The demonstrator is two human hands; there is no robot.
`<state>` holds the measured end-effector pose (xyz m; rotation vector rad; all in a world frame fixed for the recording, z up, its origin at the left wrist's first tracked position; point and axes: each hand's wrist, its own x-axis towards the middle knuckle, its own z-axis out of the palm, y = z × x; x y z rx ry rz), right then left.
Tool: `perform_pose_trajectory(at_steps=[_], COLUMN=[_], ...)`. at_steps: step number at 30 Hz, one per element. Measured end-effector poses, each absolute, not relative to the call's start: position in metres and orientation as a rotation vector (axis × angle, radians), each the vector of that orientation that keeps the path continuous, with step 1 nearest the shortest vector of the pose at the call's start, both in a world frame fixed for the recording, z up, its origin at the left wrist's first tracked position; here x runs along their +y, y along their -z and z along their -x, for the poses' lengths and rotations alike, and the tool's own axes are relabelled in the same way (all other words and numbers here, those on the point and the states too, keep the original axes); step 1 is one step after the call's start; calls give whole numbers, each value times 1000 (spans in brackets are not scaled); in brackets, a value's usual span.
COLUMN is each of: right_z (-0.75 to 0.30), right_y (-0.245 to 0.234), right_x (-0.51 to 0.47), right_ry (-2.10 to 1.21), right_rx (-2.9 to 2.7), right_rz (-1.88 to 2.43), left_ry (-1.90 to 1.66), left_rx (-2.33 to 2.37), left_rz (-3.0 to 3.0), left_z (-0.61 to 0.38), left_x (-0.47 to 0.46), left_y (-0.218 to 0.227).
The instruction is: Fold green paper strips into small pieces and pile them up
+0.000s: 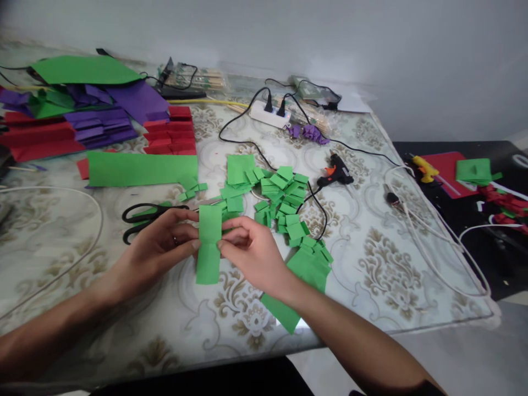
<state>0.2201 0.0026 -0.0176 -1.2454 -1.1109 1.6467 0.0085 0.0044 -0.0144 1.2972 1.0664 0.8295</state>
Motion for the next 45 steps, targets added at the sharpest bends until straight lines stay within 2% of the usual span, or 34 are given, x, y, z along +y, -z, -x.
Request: perform_pose_trajectory(at_steps=[7,17,27,45], right_z=[-220,-219,-219,-218], right_y=[18,15,19,20], right_x=[3,-5,-5,-7], right_ry=[-1631,-1356,-1411,-1167], right_rx=[-1153,-1388,-1300,-1442], right_rz=[1236,1148,1181,1096], left_ry=[-844,-917,-896,-1036], left_rx=[1119,1095,1188,1254], left_rz=[-1373,-1417,-1654,-1822], left_z=[-9,-7,-8,-8], left_x=[5,-1,-3,-4], left_y=[14,17,16,18])
